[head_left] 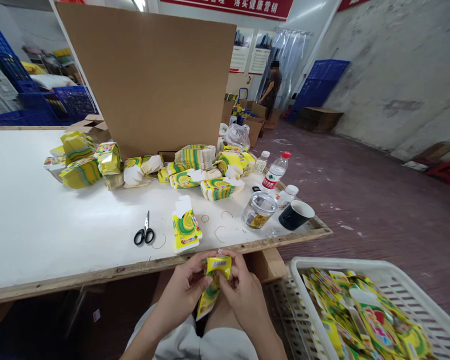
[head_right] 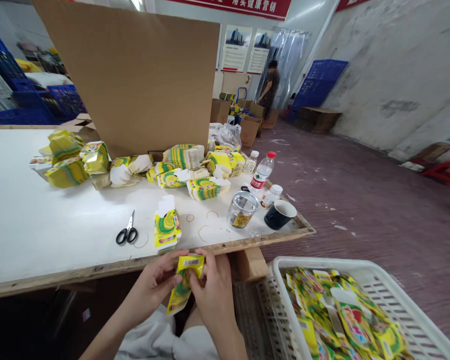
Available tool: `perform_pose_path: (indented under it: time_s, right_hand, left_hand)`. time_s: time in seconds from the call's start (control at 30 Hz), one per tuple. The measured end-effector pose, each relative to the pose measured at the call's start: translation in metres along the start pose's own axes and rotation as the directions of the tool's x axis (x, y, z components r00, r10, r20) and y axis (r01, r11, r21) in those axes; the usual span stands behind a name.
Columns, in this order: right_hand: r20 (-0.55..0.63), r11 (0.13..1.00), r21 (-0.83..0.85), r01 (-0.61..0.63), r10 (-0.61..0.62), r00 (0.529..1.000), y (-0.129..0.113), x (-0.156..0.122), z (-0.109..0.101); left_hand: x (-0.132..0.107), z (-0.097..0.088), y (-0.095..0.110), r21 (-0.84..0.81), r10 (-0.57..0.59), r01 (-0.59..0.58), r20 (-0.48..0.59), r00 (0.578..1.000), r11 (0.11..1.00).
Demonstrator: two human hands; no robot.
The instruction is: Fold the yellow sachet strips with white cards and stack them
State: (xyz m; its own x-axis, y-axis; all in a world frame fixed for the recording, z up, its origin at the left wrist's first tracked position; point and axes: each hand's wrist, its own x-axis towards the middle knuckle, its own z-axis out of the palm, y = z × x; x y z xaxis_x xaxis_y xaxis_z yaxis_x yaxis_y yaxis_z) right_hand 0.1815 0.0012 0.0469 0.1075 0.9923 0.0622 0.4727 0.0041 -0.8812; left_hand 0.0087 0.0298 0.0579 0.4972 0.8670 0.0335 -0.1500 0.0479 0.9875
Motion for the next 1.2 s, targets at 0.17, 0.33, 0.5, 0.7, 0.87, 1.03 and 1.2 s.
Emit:
perform_pose_path:
  time_s: [0.17, 0.33, 0.5, 0.7, 0.87, 1.03, 1.2]
  right_hand:
    - [0.019, 0.973, 0.22, 0.068, -0.073, 0.997, -0.001, 0.0, -0.012]
    - [-0.084, 0.905, 0.418, 0.08, -0.049, 0.995, 0.009, -0.003, -0.013]
    - [-0.466, 0.863, 0.5, 0.072, 0.198, 0.862, 0.027, -0.014, -0.033]
    - [-0.728, 0.697, 0.643, 0.316, 0.429, 0.535, 0.075, -0.022, -0.058]
    - [-0.345, 0.793, 0.602, -0.091, 0.362, 0.866, 0.053, -0.001, 0.006]
    - [-0.223, 0.855, 0.516, -0.053, 0.195, 0.955, 0.015, 0.057, 0.054]
    - [-0.264, 0.806, 0.592, -0.005, 0.2, 0.944, 0.009, 0.076, 0.06]
  left_hand:
    - [0.005, -0.001, 0.003, -0.069, -0.024, 0.023, -0.019, 1.0, 0.997]
    - [0.006, 0.018, -0.003, -0.067, -0.021, 0.021, -0.006, 1.0, 0.998]
    - [0.011, 0.01, -0.006, 0.34, 0.144, -0.108, -0.081, 0.986, 0.934]
    - [0.03, -0.043, -0.026, 0.815, 0.322, -0.017, -0.21, 0.923, 0.58]
    - [0.032, -0.04, -0.038, 0.813, 0.304, -0.052, -0.157, 0.94, 0.579]
    - [0.031, -0.038, -0.034, 0.801, 0.314, -0.091, -0.125, 0.941, 0.591]
    - [0.023, -0.041, -0.025, 0.715, 0.372, -0.062, -0.286, 0.883, 0.697]
